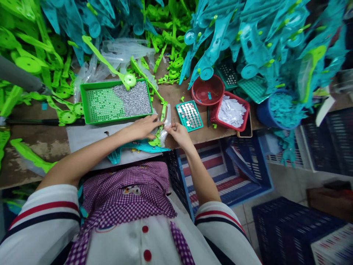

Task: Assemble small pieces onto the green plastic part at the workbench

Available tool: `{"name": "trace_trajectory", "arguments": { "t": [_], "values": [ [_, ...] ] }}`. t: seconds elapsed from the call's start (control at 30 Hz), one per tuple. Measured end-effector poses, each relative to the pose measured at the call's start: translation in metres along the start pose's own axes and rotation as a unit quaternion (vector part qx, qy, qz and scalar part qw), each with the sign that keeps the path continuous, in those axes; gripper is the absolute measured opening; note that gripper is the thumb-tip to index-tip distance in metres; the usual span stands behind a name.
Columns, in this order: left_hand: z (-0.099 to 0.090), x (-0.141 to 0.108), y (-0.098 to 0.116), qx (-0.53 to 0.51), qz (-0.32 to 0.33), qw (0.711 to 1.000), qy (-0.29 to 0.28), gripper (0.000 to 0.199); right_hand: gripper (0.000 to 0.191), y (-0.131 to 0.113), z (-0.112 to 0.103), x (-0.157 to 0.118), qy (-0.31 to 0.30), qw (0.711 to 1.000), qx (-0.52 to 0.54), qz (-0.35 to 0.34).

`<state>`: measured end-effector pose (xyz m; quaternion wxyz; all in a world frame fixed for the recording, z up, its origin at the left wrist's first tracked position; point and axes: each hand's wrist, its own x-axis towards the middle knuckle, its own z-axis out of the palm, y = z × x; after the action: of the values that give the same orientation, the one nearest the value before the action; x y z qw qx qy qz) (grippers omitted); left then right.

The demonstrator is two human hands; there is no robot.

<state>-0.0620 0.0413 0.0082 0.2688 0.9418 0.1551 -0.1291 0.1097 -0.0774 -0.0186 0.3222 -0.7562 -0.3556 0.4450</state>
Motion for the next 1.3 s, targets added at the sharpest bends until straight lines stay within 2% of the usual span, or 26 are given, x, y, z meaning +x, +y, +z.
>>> {"name": "trace_trajectory", "arguments": {
  "t": [0.1, 0.23, 0.37, 0.53, 0.73, 0.87, 0.97, 1.03, 1.13, 1.2, 1.3],
  "values": [
    [0.003, 0.0, -0.001, -0.003, 0.006, 1.0, 0.006, 0.062, 0.03, 0.002, 0.001, -0.001, 0.007, 0.996, -0.086, -0.005],
    [0.001, -0.001, 0.001, -0.003, 0.005, 1.0, 0.003, 0.061, 0.027, -0.004, -0.001, 0.001, -0.015, 0.988, -0.151, -0.023],
    [0.001, -0.002, 0.002, -0.008, 0.005, 1.0, 0.0, 0.063, 0.027, -0.008, -0.004, 0.002, -0.043, 0.983, -0.177, -0.031],
    [0.009, -0.005, -0.004, -0.007, 0.003, 1.0, 0.011, 0.066, 0.029, -0.004, -0.004, 0.0, -0.03, 0.987, -0.145, -0.068],
    [0.009, -0.006, -0.004, -0.003, 0.005, 1.0, 0.014, 0.069, 0.032, -0.019, -0.017, 0.006, -0.089, 0.962, -0.248, -0.064],
    [0.0, -0.005, 0.004, 0.003, -0.017, 1.0, -0.022, 0.07, 0.048, -0.023, -0.019, 0.019, -0.059, 0.968, -0.226, -0.094],
    [-0.004, -0.005, 0.008, 0.008, -0.026, 0.999, -0.033, 0.071, 0.035, -0.023, -0.01, 0.029, 0.004, 0.973, -0.194, -0.128],
    [-0.005, -0.005, 0.008, 0.012, -0.026, 0.999, -0.034, 0.072, 0.029, -0.028, -0.004, 0.032, 0.048, 0.968, -0.217, -0.116],
    [-0.003, -0.005, 0.006, 0.021, -0.02, 0.999, -0.029, 0.072, 0.028, -0.047, 0.0, 0.033, 0.082, 0.945, -0.311, -0.063],
    [-0.002, -0.005, 0.004, 0.026, -0.013, 0.999, -0.026, 0.072, 0.029, -0.062, -0.002, 0.038, 0.07, 0.926, -0.37, -0.031],
    [0.002, -0.004, -0.001, 0.028, 0.001, 0.999, -0.022, 0.074, 0.026, -0.083, -0.012, 0.053, 0.007, 0.909, -0.415, -0.018]
  ]
}}
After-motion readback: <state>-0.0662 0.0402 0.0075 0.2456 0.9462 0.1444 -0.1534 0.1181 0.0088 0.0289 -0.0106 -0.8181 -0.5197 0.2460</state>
